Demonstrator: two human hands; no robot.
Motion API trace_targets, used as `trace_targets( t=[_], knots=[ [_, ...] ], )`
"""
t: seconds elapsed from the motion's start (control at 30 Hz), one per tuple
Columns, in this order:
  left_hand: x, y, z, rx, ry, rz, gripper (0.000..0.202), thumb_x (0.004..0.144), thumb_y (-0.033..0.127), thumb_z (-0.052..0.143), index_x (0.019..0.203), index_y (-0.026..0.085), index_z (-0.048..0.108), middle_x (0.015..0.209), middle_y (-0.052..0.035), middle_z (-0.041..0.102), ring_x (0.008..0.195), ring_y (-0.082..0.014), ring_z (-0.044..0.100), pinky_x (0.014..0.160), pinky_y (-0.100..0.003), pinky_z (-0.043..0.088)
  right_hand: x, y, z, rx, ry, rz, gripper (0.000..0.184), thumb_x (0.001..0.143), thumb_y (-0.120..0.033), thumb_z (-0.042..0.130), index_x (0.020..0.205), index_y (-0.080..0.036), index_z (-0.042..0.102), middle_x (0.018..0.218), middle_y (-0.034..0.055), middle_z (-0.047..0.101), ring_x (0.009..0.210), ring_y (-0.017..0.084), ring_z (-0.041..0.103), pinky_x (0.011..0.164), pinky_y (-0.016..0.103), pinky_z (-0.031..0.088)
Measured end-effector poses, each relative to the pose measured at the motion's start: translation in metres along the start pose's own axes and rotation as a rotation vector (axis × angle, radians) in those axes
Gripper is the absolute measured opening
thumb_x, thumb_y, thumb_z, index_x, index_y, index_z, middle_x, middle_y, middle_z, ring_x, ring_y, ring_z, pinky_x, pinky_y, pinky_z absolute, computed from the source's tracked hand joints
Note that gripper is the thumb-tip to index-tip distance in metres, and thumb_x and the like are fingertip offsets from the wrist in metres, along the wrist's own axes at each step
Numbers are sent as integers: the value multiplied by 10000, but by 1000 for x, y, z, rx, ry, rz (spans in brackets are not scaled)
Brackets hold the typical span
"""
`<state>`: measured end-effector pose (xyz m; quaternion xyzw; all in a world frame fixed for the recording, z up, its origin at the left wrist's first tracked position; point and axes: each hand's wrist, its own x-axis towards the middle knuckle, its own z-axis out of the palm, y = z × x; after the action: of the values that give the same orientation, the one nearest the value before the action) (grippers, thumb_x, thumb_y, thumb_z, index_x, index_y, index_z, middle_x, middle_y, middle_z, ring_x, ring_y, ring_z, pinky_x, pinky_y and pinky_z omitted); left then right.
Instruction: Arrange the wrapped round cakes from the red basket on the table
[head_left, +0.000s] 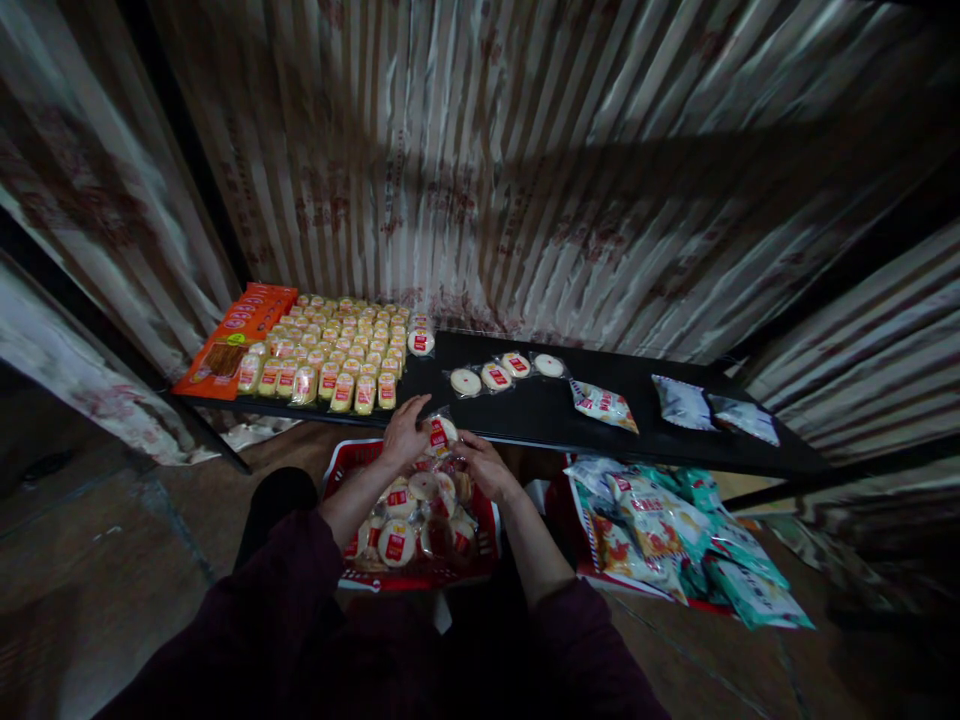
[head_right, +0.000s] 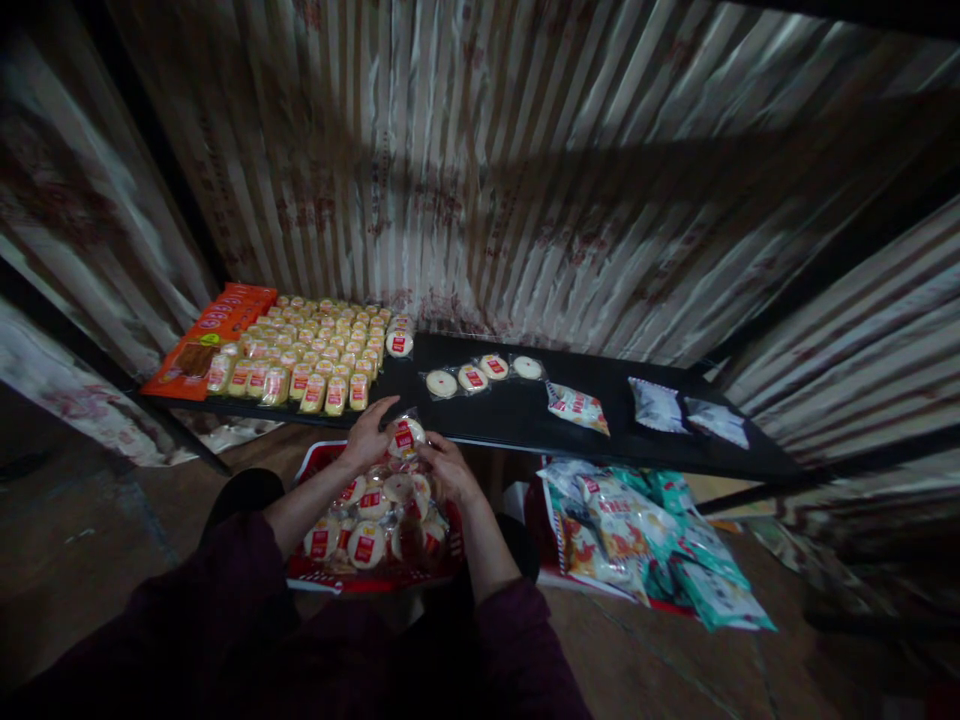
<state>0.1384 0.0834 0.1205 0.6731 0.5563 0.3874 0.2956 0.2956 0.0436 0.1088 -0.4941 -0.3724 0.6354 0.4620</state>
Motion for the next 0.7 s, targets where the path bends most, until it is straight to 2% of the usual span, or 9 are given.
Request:
trace_targets(
  t=[0.07, 0.13, 0.23, 0.33, 0.43, 0.57, 0.7],
  knots=[
    [0, 3, -3, 11, -81, 43, 477, 747, 79, 517, 1200, 199, 609, 1306, -80, 572, 1232, -204, 507, 1093, -362, 355, 1, -8, -5, -95, -96, 31, 345, 566, -364, 799, 825, -163, 690, 696, -9, 687, 563, 111, 593, 506, 207, 445],
    [0, 4, -3, -23, -167, 43, 427, 731, 93, 543, 1127, 210, 655, 1211, -69, 625, 1129, -195, 576, 1039, -347, 409, 4, -16, -8, -175, -166, 26, 344, 582, -368, 792, 833, -151, 702, 709, -7, 694, 576, 107, 592, 532, 210, 445],
    [1, 3, 0, -179, -213, -54, 290, 696, 124, 612, 959, 201, 708, 966, -49, 686, 893, -179, 643, 902, -340, 491, 10, -24, -11, -231, -147, -23, 352, 592, -369, 792, 851, -147, 706, 714, -4, 698, 624, 121, 610, 584, 229, 462],
    [1, 0, 5, -516, -112, -294, 158, 658, 112, 658, 802, 168, 693, 735, -17, 667, 679, -139, 621, 738, -295, 516, 15, -23, -12, -180, 2, -62, 409, 627, -388, 778, 962, -170, 689, 751, 1, 702, 659, 133, 630, 589, 235, 479],
    [0, -3, 10, -759, 49, -492, 106, 630, 118, 695, 712, 157, 640, 634, 12, 628, 573, -105, 578, 627, -246, 494, 16, -15, -12, -83, 118, -68, 494, 661, -396, 764, 1093, -196, 632, 767, 2, 699, 647, 130, 637, 578, 236, 491],
    [-3, -3, 16, -794, 194, -586, 150, 652, 195, 706, 710, 167, 570, 604, 38, 589, 537, -91, 564, 578, -232, 487, 10, -2, -4, -14, 86, -17, 534, 623, -360, 789, 1097, -201, 600, 755, -4, 691, 640, 134, 638, 565, 240, 494],
    [-6, 3, 20, -846, 249, -709, 201, 703, 262, 667, 832, 182, 536, 594, 48, 585, 470, -111, 566, 508, -274, 494, 4, 7, 9, 52, 56, -25, 499, 573, -362, 808, 998, -190, 614, 692, -29, 661, 589, 122, 611, 528, 225, 466]
  ],
)
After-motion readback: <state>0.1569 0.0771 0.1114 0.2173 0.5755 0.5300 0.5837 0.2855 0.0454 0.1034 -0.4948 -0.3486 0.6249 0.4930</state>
